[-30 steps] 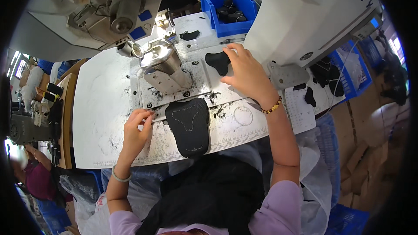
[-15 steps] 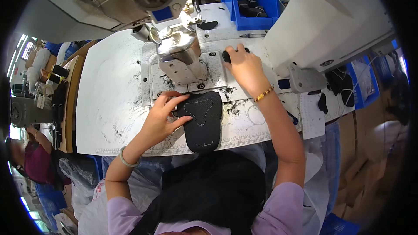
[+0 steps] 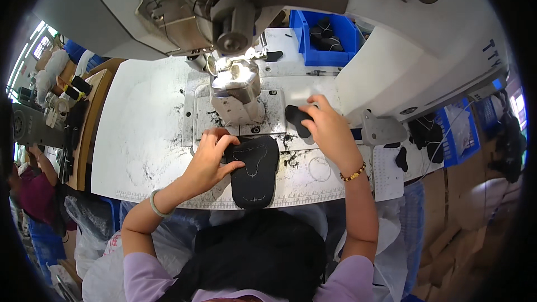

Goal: The person operates an industrial sewing machine to stitch black fabric pieces, likely shoe components. They guide the material under the needle, align edges, and periodically trim excess thread with scissors. The process involves repetitive handling of individual items, turning them over, and feeding them through the machine.

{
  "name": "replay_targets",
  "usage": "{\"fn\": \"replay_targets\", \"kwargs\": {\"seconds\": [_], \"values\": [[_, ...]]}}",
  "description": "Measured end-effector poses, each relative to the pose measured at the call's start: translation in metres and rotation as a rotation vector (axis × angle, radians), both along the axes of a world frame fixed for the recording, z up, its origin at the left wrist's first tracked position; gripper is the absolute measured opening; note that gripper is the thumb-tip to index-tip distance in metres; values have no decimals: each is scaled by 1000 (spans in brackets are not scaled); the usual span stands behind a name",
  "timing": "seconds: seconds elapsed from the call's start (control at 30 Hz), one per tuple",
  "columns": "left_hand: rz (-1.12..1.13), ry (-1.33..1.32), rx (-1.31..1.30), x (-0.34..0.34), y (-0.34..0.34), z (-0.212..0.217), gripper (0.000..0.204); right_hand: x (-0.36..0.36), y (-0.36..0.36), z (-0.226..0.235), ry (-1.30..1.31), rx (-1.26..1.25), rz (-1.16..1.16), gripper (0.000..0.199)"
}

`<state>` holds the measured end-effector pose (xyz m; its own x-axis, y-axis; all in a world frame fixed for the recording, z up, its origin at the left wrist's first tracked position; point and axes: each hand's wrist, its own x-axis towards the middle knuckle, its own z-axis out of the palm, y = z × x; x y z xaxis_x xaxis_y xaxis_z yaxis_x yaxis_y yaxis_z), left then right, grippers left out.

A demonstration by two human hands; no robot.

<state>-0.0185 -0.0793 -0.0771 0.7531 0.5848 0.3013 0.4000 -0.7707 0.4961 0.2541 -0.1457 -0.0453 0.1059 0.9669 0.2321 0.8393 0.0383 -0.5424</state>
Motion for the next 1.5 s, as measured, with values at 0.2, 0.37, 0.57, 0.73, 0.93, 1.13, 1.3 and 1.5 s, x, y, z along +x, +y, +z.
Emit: {"fn": "replay_targets", "kwargs": {"seconds": [0.2,0.37,0.57,0.73,0.93,1.13,1.3,1.5], "values": [[-44,-165,-166,-1,-5,-12,41,7,6,-9,141,-27,49,21],[49,-490,-1056,2,1,-7,36,15,12,-10,-1,16,57,26],[-13,-983,-1417,6,6,19,21,11,5,1,139,37,-54,20],[-18,-999,-1226,9,11,33,18,-15,-23,48,793,-93,60,10],[-117,-1004,-1281,14,12,44,24,-93,6,34,903,100,164,13],[-34,-747,-962,12,10,32,27,-107,21,14,901,370,171,26],[37,-927,-1075,20,7,28,21,-110,23,3,990,458,203,29],[69,-955,-1116,21,6,28,20,-110,22,3,996,429,194,32]]}}
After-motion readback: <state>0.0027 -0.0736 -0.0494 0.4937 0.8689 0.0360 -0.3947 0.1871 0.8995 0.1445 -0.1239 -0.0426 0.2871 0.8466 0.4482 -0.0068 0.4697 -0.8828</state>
